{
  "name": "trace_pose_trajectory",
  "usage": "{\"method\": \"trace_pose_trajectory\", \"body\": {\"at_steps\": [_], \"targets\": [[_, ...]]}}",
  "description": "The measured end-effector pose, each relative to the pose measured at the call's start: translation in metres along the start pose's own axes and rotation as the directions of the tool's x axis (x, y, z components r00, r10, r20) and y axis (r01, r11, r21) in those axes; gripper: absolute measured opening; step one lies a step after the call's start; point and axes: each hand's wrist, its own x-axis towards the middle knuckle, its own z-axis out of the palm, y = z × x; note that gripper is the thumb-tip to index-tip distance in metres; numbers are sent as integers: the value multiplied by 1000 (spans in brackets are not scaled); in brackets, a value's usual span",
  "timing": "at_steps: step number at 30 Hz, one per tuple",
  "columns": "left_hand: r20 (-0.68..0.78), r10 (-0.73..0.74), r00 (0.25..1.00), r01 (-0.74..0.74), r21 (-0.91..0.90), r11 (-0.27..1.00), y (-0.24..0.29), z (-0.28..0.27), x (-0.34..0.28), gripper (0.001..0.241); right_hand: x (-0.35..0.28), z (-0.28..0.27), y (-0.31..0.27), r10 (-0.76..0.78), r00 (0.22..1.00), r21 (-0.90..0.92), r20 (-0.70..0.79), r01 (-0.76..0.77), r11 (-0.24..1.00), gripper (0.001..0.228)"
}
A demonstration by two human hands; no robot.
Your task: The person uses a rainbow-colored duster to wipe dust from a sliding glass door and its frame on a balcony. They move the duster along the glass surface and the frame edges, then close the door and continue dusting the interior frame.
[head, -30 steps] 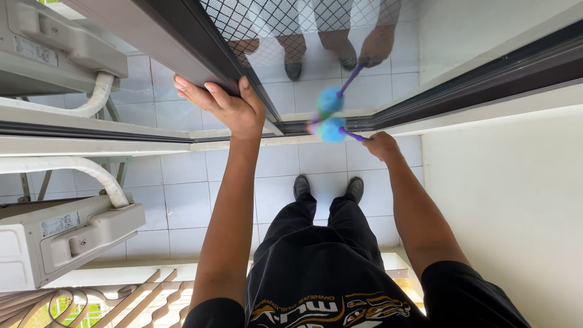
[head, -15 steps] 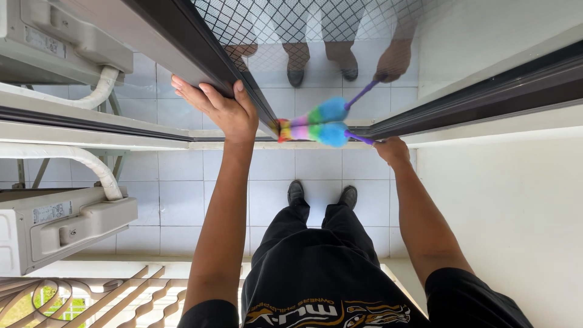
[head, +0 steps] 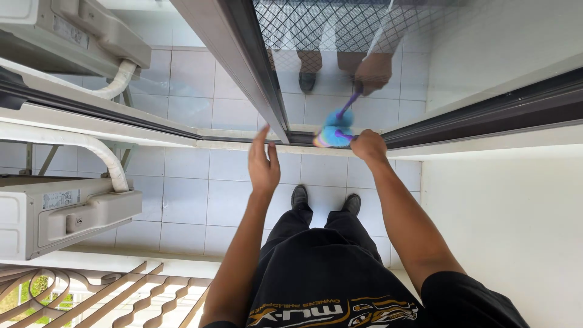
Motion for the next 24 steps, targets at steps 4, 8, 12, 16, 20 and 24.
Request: {"method": "trace_pose_trajectory", "body": {"at_steps": [4,8,12,16,20,24], "targets": [[414,-356,838,406,-36,913,-33,36,-60,46,-95,-65,-28,-173,985,81,4,172,982,35],[510,-436,742,580,-162,798,-59,71,-87,50,-220,-164,-39,-301,952,624,-53,267,735,23],[454,-562,692,712,-300,635,-77,90,-82,49,-233,-143,-56,-286,940,725,-187,328,605,22],[421,-611,671,741,-407,533,-71,83,-77,46,-155,-59,-102,-342,923,611,-176,375,697,19],[416,-564,713,701,-402,590,-77,69,-87,45,-136,-60,-135,-371,899,662,-233,426,617,19],[413,-600,685,729,-366,579,-111,62,-136,43,-245,-161,-164,-320,879,708,-352,474,523,20]]}}
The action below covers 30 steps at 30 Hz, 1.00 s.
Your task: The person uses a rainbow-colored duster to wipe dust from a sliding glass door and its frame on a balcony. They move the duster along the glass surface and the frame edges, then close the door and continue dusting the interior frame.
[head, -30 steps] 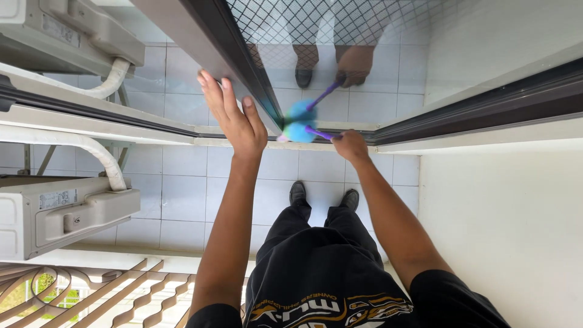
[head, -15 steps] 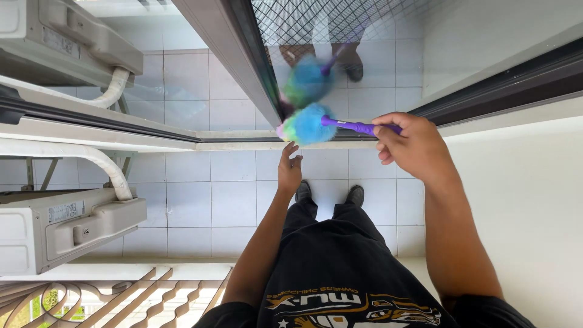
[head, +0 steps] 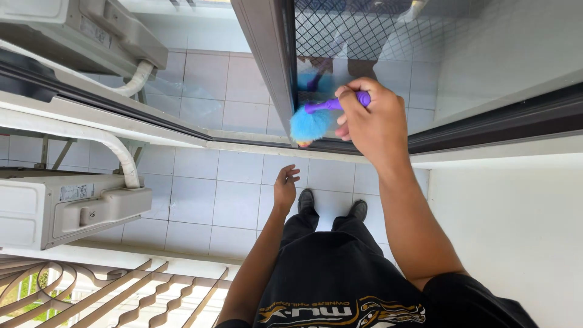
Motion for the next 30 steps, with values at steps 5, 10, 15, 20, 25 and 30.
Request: {"method": "trace_pose_trajectory", "body": {"at_steps": [5,10,15,20,25,30], "targets": [[7,-111,994,110,82,991,0,-7,-10,34,49,79,153,-64,990,-163,128,85,983,21],[115,-153,982,135,151,979,-8,-16,-15,36,41,42,44,-49,992,-73,116,58,996,22],[174,-194,965,142,273,951,-30,-23,-11,38,-40,-56,-80,-271,963,15,-1,271,962,15],[201,-151,968,74,346,935,-20,-14,-8,32,-1,-7,1,-48,998,83,28,46,995,15],[219,-144,965,80,277,958,0,-5,-5,34,61,90,217,34,993,-34,111,-30,999,18],[237,-113,965,42,286,957,42,-18,-18,35,84,88,396,169,968,26,186,-176,984,19]]}}
